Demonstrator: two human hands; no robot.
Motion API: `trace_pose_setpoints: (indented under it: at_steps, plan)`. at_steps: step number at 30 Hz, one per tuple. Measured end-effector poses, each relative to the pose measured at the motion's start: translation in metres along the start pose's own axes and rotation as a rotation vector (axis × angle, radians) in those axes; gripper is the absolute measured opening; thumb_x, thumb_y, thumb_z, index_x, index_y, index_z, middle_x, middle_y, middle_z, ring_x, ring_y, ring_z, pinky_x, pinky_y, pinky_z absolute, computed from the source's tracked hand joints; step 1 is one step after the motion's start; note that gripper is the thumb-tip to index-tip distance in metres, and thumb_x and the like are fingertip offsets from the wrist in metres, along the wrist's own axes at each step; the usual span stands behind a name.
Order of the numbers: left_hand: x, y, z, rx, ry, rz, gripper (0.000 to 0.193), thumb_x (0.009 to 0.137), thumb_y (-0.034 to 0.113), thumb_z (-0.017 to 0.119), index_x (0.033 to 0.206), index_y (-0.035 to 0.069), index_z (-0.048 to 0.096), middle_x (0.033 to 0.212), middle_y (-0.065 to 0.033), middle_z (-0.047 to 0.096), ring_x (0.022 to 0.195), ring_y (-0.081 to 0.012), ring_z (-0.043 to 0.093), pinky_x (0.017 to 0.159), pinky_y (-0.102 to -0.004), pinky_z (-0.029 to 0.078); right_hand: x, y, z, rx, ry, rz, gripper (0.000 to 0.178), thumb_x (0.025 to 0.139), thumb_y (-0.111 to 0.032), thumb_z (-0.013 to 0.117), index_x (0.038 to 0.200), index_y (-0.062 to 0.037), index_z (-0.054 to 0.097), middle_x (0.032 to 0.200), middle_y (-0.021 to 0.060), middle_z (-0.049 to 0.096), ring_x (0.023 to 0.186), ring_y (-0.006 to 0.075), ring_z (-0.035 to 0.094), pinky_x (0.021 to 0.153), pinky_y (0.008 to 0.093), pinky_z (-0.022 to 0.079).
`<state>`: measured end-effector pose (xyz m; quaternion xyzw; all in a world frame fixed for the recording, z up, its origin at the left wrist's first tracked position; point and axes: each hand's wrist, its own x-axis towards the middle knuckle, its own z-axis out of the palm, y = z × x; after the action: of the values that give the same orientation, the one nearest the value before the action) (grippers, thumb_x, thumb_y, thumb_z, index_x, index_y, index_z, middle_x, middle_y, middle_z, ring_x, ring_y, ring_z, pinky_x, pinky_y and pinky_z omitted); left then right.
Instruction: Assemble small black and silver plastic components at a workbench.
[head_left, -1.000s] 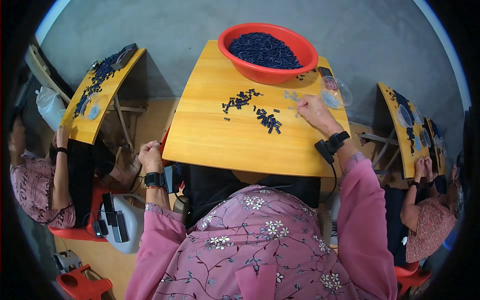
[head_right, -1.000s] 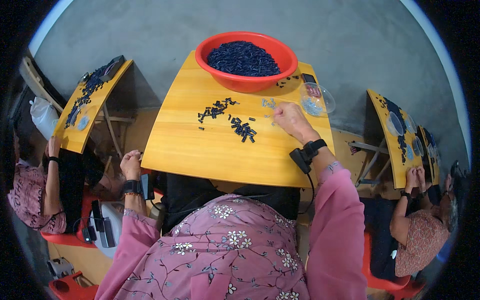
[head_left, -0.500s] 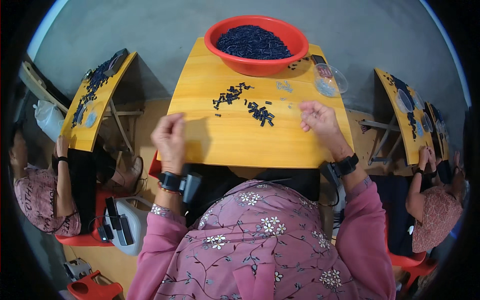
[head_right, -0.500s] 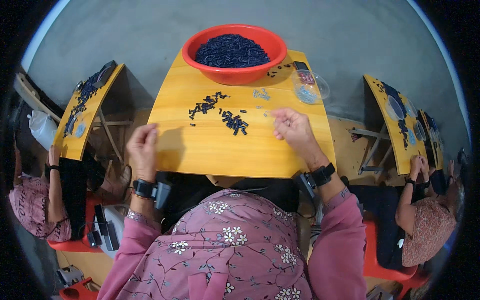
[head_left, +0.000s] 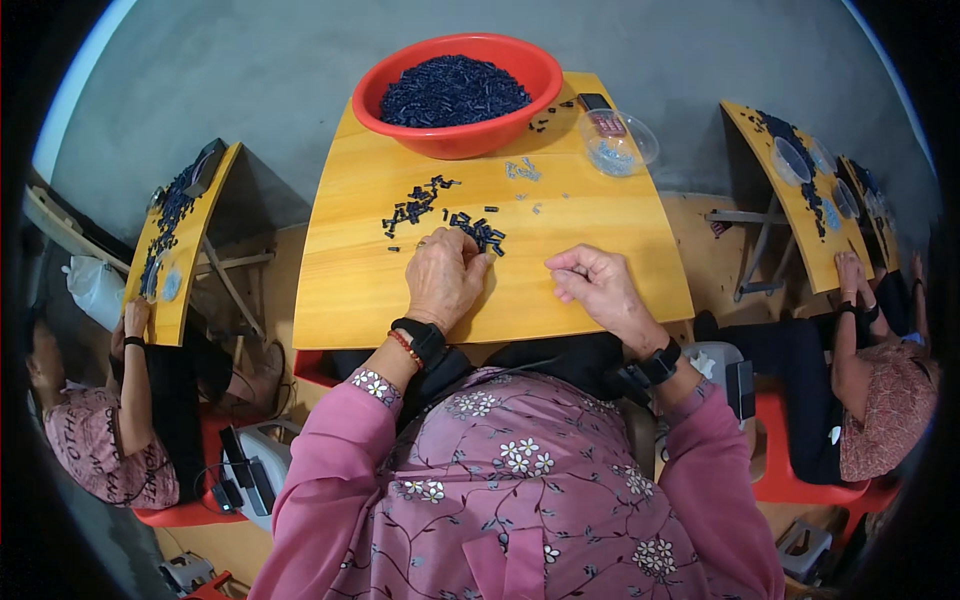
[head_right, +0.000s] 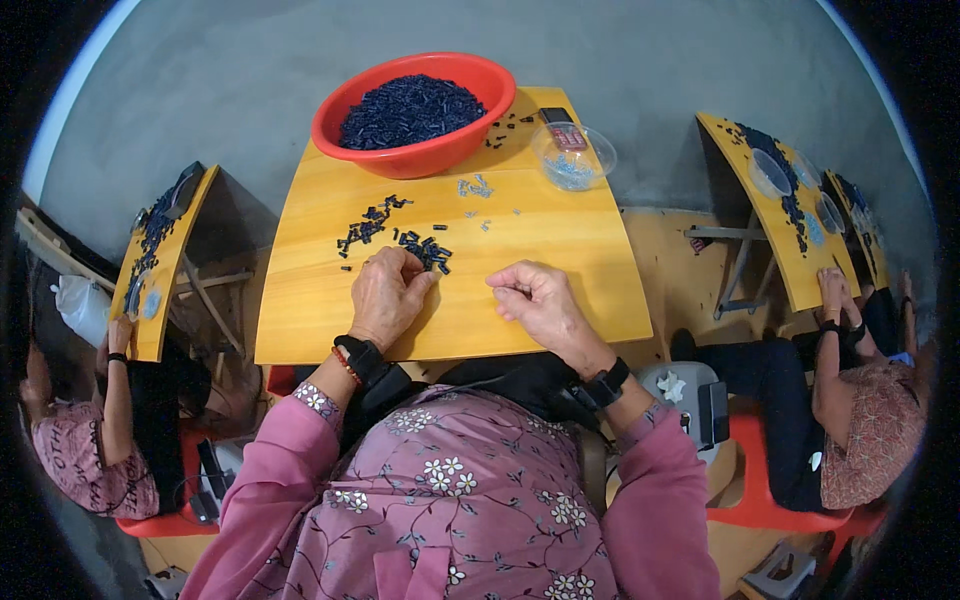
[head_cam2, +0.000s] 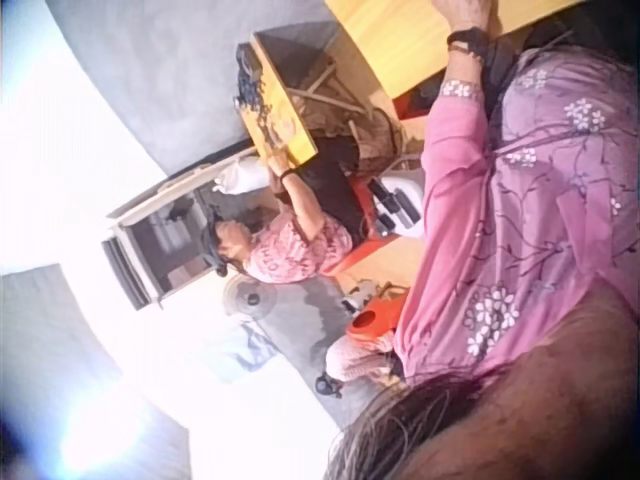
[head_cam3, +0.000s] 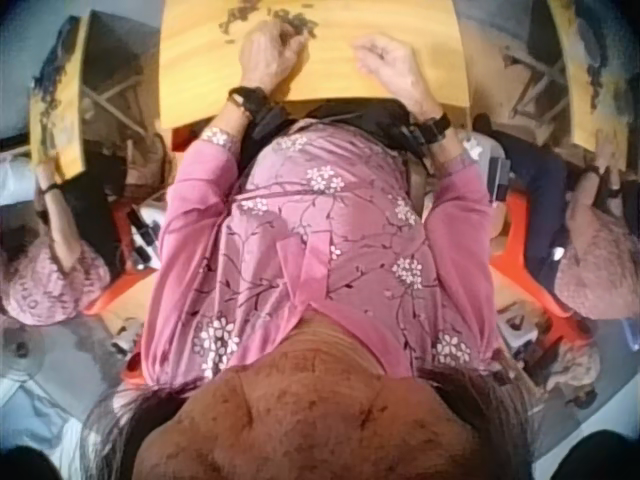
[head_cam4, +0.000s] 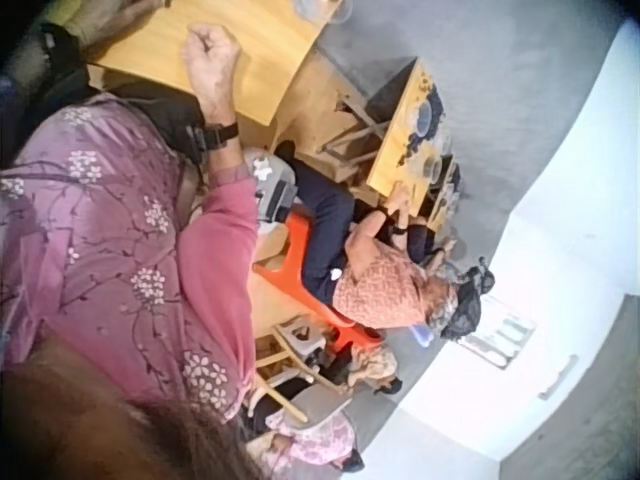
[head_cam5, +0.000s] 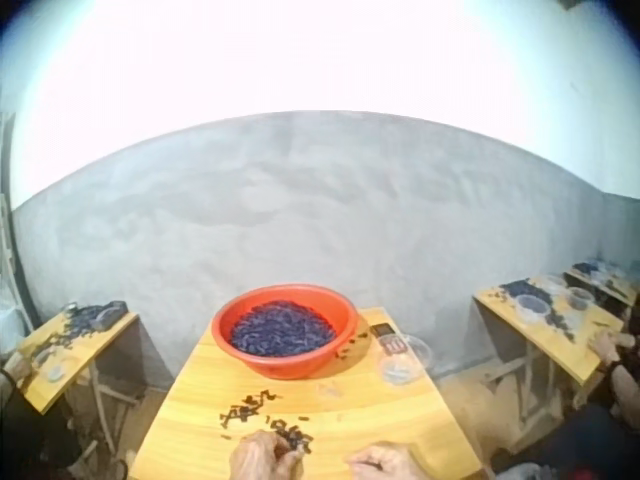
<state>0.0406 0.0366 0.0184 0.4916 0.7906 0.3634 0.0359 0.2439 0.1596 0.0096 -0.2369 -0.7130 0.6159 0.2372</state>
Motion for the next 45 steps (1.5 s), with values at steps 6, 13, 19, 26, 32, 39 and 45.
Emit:
trace_pose_setpoints:
  at_steps: [6,13,19,26,32,39,45]
  plan:
    - [-0.003,-0.005,0.011,0.099,0.085,0.101,0.015,0.077,0.015,0.073,0.081,0.004,0.064,0.08,-0.0146,0.065,0.082,-0.0364,0.061,0.075,-0.0445,0.048,0.0,0.001,-0.001,0.026,0.029,-0.01,0.017,0.093,-0.004,0.061,0.107,0.0037,0.065,0.087,0.0052,0.067,0.074,0.0098,0.065,0.067,0.0235,0.054]
    - [-0.03,-0.019,-0.013,-0.58,0.111,-0.093,0.011,0.085,0.004,0.069,0.084,0.002,0.058,0.076,-0.0034,0.061,0.065,-0.0117,0.055,0.064,-0.0242,0.047,0.004,0.006,0.0,0.173,0.058,-0.005,0.019,0.093,-0.002,0.062,0.11,0.0045,0.063,0.091,0.0091,0.068,0.074,0.0128,0.066,0.066,0.0248,0.055]
    - [-0.05,-0.013,-0.043,-1.143,0.082,-0.267,0.008,0.089,0.001,0.065,0.093,0.002,0.059,0.083,-0.0031,0.063,0.068,-0.011,0.058,0.066,-0.0233,0.049,0.001,-0.002,0.004,0.113,0.056,0.002,0.014,0.092,0.0,0.062,0.105,0.0053,0.065,0.09,0.0101,0.069,0.075,0.0132,0.068,0.065,0.0248,0.056]
    - [-0.068,-0.016,-0.061,-1.578,-0.031,-0.331,0.019,0.093,0.001,0.06,0.112,0.001,0.06,0.093,-0.0102,0.065,0.074,-0.0159,0.062,0.072,-0.029,0.054,-0.009,-0.051,0.041,0.147,-0.135,-0.004,0.012,0.092,-0.002,0.064,0.102,0.0039,0.066,0.093,0.0099,0.07,0.079,0.0132,0.069,0.068,0.0247,0.057]
    - [-0.071,-0.016,-0.068,-1.539,-0.071,-0.239,0.011,0.093,0.006,0.062,0.104,0.005,0.059,0.093,-0.0098,0.064,0.078,-0.017,0.063,0.072,-0.0294,0.054,-0.009,-0.074,0.068,0.181,-0.175,-0.206,0.008,0.091,0.0,0.064,0.098,0.0005,0.067,0.091,0.0061,0.068,0.074,0.0095,0.065,0.068,0.0226,0.055]
    - [-0.077,-0.026,-0.048,-1.802,-0.079,-0.398,0.006,0.095,0.009,0.061,0.1,0.006,0.059,0.092,-0.0081,0.063,0.077,-0.0147,0.059,0.072,-0.029,0.051,0.016,-0.06,0.09,0.225,-0.154,-0.124,0.009,0.089,-0.001,0.066,0.098,0.0008,0.067,0.083,0.0032,0.068,0.069,0.0072,0.063,0.062,0.0216,0.052]
    - [-0.078,-0.027,-0.041,-1.92,-0.108,-0.504,0.006,0.096,0.011,0.059,0.097,0.005,0.058,0.088,-0.0056,0.06,0.076,-0.0134,0.055,0.071,-0.0285,0.048,0.023,-0.048,0.109,0.222,-0.202,-0.118,0.011,0.089,-0.003,0.067,0.099,0.0015,0.067,0.083,0.0042,0.069,0.069,0.0074,0.064,0.06,0.0208,0.052]
